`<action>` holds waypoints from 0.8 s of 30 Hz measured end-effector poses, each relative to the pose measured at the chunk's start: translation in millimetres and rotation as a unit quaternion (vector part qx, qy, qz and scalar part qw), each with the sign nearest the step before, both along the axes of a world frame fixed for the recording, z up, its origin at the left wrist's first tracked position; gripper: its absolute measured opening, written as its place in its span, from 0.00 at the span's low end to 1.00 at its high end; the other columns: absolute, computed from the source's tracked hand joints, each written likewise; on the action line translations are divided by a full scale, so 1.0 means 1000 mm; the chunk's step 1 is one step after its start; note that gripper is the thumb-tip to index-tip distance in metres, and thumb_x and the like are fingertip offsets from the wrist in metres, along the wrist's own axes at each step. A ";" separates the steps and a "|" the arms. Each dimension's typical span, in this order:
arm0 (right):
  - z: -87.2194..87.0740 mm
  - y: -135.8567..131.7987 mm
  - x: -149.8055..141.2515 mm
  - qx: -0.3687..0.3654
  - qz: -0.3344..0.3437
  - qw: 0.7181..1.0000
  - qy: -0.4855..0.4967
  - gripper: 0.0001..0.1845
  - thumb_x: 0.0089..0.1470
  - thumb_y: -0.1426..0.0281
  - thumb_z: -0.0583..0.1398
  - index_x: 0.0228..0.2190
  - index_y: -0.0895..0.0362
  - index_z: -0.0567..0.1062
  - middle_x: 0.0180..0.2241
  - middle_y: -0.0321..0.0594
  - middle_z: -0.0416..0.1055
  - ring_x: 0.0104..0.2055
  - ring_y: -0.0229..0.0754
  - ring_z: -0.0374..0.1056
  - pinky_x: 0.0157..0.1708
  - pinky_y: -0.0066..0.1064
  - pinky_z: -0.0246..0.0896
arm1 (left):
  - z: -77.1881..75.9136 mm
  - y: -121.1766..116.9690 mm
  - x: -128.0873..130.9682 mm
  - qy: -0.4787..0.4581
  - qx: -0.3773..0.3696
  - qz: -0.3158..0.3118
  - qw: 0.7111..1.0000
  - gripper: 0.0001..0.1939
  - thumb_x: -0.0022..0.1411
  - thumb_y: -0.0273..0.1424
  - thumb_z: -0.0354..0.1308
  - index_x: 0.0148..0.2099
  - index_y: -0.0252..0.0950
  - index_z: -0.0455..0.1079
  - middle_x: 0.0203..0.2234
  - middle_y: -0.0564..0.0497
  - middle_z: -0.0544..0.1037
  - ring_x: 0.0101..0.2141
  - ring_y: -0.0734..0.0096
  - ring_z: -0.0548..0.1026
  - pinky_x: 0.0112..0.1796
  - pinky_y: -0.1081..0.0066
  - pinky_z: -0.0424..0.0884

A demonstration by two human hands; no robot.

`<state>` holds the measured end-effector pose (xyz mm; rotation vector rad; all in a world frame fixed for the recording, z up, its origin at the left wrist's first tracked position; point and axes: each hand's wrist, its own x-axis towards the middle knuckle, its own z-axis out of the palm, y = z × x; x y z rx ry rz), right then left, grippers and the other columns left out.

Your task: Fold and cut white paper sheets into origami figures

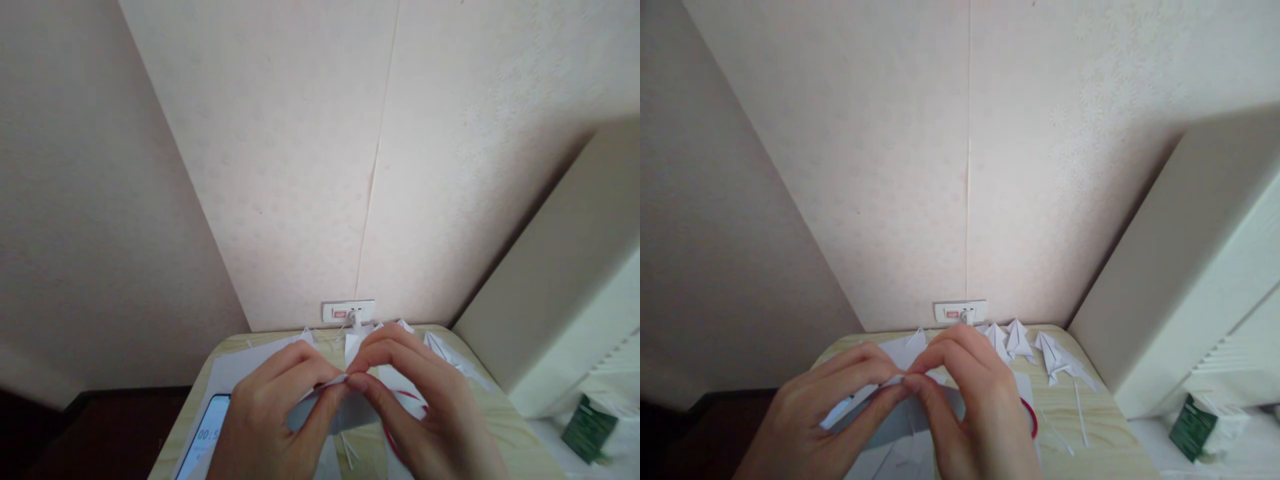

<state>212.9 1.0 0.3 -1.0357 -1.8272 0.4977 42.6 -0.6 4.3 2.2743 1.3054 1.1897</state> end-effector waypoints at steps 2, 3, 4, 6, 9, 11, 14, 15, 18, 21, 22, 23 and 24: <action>0.000 -0.001 0.000 -0.001 -0.002 1.000 0.005 0.08 0.57 0.77 0.61 0.28 0.53 0.74 0.30 0.35 0.73 0.34 0.40 0.70 0.35 0.28 0.65 | 0.000 0.000 0.000 0.001 -0.001 0.002 1.000 0.09 0.60 0.26 0.60 0.27 0.40 0.73 0.23 0.58 0.77 0.25 0.76 0.76 0.28 0.80 0.70; 0.001 -0.001 0.000 -0.003 -0.003 1.000 0.004 0.08 0.57 0.77 0.60 0.28 0.53 0.74 0.30 0.35 0.73 0.34 0.39 0.70 0.34 0.28 0.65 | -0.001 0.000 0.001 -0.002 -0.003 0.006 1.000 0.10 0.60 0.26 0.60 0.27 0.40 0.72 0.23 0.58 0.76 0.25 0.76 0.76 0.28 0.80 0.70; 0.001 -0.002 0.000 -0.005 -0.003 1.000 0.001 0.08 0.56 0.77 0.60 0.28 0.54 0.74 0.30 0.34 0.73 0.34 0.39 0.70 0.34 0.27 0.65 | -0.001 0.000 0.002 -0.006 -0.007 0.011 1.000 0.10 0.60 0.26 0.60 0.26 0.40 0.72 0.23 0.58 0.77 0.25 0.75 0.76 0.28 0.80 0.70; 0.002 -0.004 0.000 -0.009 -0.007 1.000 -0.004 0.09 0.57 0.77 0.60 0.27 0.54 0.74 0.29 0.34 0.73 0.33 0.38 0.69 0.34 0.26 0.64 | -0.001 0.000 0.003 -0.009 -0.019 0.009 1.000 0.10 0.61 0.26 0.60 0.27 0.41 0.73 0.24 0.58 0.77 0.26 0.75 0.77 0.29 0.80 0.70; 0.002 -0.005 0.002 -0.011 -0.017 1.000 -0.010 0.09 0.56 0.77 0.61 0.26 0.54 0.74 0.28 0.33 0.72 0.32 0.37 0.69 0.33 0.26 0.63 | 0.000 0.001 0.003 -0.016 -0.019 -0.009 1.000 0.06 0.60 0.27 0.61 0.31 0.42 0.74 0.26 0.59 0.79 0.29 0.75 0.78 0.32 0.80 0.71; 0.002 -0.004 0.003 -0.008 -0.021 1.000 -0.013 0.09 0.56 0.77 0.62 0.26 0.54 0.74 0.28 0.32 0.72 0.32 0.37 0.69 0.32 0.26 0.63 | 0.002 0.001 0.003 -0.029 -0.013 -0.006 0.999 0.04 0.59 0.27 0.62 0.32 0.43 0.74 0.27 0.59 0.79 0.29 0.75 0.78 0.33 0.80 0.72; 0.002 -0.003 0.002 -0.002 -0.024 1.000 -0.018 0.09 0.56 0.76 0.63 0.25 0.54 0.74 0.27 0.32 0.72 0.31 0.37 0.69 0.31 0.25 0.62 | 0.005 0.002 0.002 -0.046 -0.018 -0.002 0.999 0.04 0.59 0.28 0.62 0.32 0.44 0.73 0.25 0.61 0.80 0.28 0.76 0.78 0.31 0.80 0.72; 0.002 -0.003 0.002 0.000 -0.024 1.000 -0.019 0.09 0.56 0.76 0.63 0.25 0.54 0.74 0.27 0.33 0.72 0.31 0.37 0.69 0.31 0.26 0.62 | 0.006 0.002 0.001 -0.050 -0.022 -0.002 0.998 0.04 0.59 0.29 0.62 0.32 0.44 0.73 0.25 0.61 0.80 0.27 0.76 0.78 0.31 0.80 0.72; 0.001 -0.003 0.000 0.011 -0.020 1.000 -0.010 0.09 0.56 0.76 0.63 0.26 0.54 0.75 0.27 0.33 0.73 0.31 0.38 0.69 0.31 0.26 0.63 | 0.008 0.000 -0.001 -0.069 -0.031 -0.010 0.997 0.05 0.59 0.28 0.62 0.31 0.44 0.73 0.24 0.63 0.80 0.26 0.77 0.78 0.30 0.81 0.71; 0.000 -0.002 0.000 0.023 -0.003 1.000 -0.005 0.07 0.56 0.75 0.63 0.28 0.53 0.76 0.28 0.33 0.74 0.32 0.37 0.70 0.32 0.26 0.63 | 0.008 -0.003 -0.002 -0.097 -0.039 0.009 0.994 0.08 0.59 0.28 0.60 0.28 0.45 0.74 0.22 0.64 0.79 0.24 0.78 0.77 0.28 0.82 0.70; 0.000 -0.001 0.000 0.021 0.002 1.000 -0.008 0.07 0.56 0.76 0.63 0.28 0.53 0.76 0.29 0.33 0.74 0.33 0.37 0.70 0.32 0.25 0.63 | 0.008 -0.004 -0.001 -0.107 -0.036 0.025 0.993 0.08 0.58 0.28 0.59 0.27 0.45 0.73 0.21 0.64 0.79 0.24 0.78 0.77 0.28 0.81 0.70; 0.000 -0.001 0.000 0.015 0.004 1.000 -0.011 0.07 0.56 0.76 0.63 0.29 0.53 0.76 0.30 0.33 0.74 0.34 0.37 0.70 0.33 0.25 0.63 | 0.008 -0.005 -0.001 -0.115 -0.031 0.041 0.992 0.08 0.58 0.29 0.59 0.27 0.45 0.73 0.20 0.64 0.78 0.23 0.78 0.76 0.28 0.81 0.70; 0.000 -0.002 0.000 0.008 0.002 1.000 -0.013 0.07 0.56 0.77 0.63 0.29 0.53 0.76 0.30 0.33 0.74 0.34 0.37 0.70 0.33 0.25 0.63 | 0.007 -0.006 0.000 -0.121 -0.024 0.055 0.991 0.09 0.58 0.30 0.59 0.26 0.46 0.73 0.20 0.65 0.78 0.22 0.78 0.76 0.28 0.81 0.70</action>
